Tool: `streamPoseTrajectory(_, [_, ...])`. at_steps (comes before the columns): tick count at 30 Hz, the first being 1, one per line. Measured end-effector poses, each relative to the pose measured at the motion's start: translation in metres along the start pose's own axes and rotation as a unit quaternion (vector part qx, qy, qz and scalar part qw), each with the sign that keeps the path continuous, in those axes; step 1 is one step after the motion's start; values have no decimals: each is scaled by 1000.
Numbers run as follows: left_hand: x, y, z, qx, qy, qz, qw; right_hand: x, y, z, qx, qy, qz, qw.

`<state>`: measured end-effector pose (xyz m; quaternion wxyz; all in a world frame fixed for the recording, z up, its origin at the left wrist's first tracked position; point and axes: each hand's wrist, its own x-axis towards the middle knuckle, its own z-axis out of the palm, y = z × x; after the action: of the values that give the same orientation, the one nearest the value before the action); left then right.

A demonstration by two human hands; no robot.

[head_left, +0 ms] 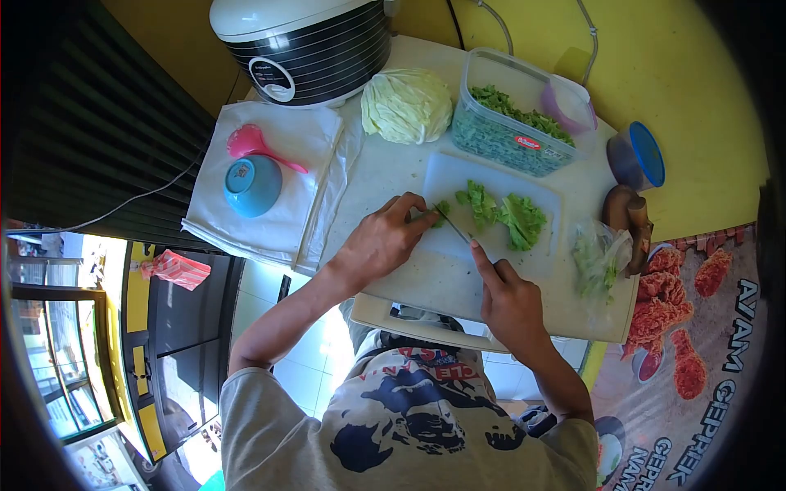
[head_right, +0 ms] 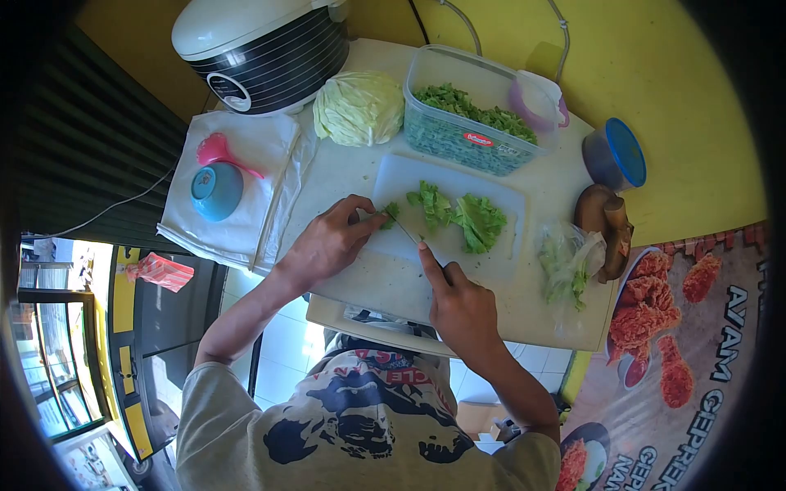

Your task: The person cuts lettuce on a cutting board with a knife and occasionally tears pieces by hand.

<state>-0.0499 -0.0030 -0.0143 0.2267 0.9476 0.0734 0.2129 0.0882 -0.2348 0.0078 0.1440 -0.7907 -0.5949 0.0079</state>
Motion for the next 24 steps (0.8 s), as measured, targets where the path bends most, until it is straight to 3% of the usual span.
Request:
streamPoseTrajectory(18, [1,1,0,-53,12,-15,998,7,6,5,-14,31,27,999])
streamPoseTrajectory(24, [3,6,-2,-120,31,-53,991,-6,4,-3,110,40,27,993])
